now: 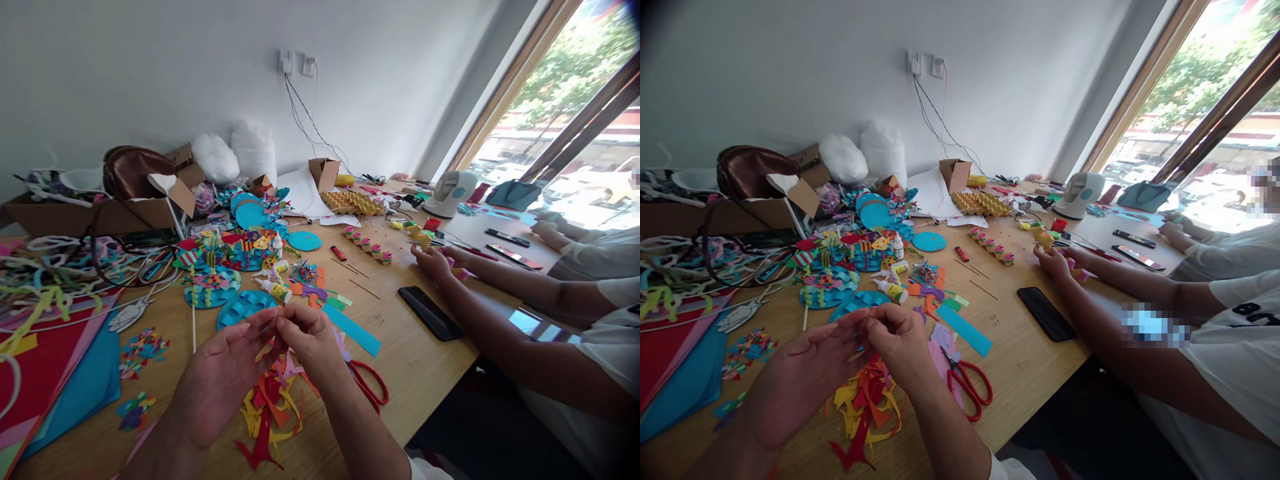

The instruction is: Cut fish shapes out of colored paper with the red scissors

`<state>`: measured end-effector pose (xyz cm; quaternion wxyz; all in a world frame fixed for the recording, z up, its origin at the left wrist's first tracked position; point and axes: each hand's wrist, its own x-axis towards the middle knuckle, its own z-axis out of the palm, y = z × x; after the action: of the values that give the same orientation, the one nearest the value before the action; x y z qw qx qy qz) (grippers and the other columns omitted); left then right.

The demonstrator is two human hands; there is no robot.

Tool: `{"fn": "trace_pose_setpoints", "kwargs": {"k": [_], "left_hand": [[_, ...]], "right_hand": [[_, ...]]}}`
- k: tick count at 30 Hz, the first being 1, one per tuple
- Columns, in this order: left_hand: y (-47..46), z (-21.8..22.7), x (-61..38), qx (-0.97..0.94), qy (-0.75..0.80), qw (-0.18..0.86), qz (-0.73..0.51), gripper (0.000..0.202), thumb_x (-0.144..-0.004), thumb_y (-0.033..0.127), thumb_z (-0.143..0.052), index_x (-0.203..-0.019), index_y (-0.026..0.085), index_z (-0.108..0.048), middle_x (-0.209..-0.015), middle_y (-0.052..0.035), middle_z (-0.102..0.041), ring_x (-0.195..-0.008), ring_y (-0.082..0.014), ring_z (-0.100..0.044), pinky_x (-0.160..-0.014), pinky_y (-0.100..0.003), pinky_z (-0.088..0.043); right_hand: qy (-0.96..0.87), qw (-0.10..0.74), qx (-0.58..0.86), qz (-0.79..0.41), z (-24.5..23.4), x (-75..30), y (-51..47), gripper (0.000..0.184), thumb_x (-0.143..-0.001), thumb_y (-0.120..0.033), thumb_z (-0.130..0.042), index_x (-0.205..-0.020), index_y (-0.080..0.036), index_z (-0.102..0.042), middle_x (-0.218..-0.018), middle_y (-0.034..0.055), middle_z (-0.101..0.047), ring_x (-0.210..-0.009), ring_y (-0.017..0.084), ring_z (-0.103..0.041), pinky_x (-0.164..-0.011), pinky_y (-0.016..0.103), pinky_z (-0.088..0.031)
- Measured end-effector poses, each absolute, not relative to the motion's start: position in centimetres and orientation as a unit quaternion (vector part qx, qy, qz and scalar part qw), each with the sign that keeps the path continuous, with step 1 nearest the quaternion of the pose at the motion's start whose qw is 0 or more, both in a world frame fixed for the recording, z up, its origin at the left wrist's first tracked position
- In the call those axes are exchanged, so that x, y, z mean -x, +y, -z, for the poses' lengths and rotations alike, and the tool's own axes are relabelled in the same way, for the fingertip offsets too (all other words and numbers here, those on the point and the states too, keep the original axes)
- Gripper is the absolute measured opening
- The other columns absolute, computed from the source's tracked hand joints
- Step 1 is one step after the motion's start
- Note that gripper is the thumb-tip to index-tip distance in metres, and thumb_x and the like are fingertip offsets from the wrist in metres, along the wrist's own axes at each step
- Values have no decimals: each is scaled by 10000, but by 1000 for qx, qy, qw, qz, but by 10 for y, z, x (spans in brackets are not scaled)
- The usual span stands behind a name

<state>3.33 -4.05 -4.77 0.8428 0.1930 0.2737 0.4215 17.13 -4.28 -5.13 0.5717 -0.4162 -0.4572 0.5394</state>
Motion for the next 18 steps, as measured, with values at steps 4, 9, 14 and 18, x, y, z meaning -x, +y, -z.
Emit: {"fn": "trace_pose_setpoints", "kwargs": {"k": [4, 9, 14, 18], "left_hand": [[-37, 51, -33, -182, 251, 856, -413, 336, -835, 238, -480, -996, 112, -747, -1119, -103, -727, -1121, -238, -592, -1001, -385, -457], [-39, 49, -33, -186, 279, 843, -421, 328, -839, 236, -471, -971, 131, -753, -1086, -93, -734, -1105, -240, -591, -1001, -397, -449], [-45, 43, -38, -277, 320, 785, -453, 304, -839, 280, -509, -966, 161, -759, -1098, -92, -724, -1193, -274, -531, -987, -384, -442], [-48, 46, -42, -377, 388, 693, -477, 263, -766, 312, -630, -967, 207, -763, -1125, -72, -719, -1223, -301, -510, -1012, -396, -411]], "right_hand": [[-423, 587, 406, -558, 55, -172, -42, 136, -685, -262, -660, -590, -175, -619, -547, -15, -624, -456, 106, -534, -436, 203, -429], [-430, 575, 412, -561, 55, -172, -44, 207, -704, -344, -680, -608, -168, -628, -547, -17, -613, -444, 94, -524, -431, 198, -417], [-488, 561, 445, -499, 56, -174, -45, 132, -734, -300, -660, -689, -177, -674, -538, -25, -591, -440, 97, -498, -409, 198, -368], [-533, 546, 486, -426, 56, -176, -45, 161, -797, -249, -570, -705, -171, -678, -520, -21, -569, -442, 101, -501, -421, 195, -369]]}}
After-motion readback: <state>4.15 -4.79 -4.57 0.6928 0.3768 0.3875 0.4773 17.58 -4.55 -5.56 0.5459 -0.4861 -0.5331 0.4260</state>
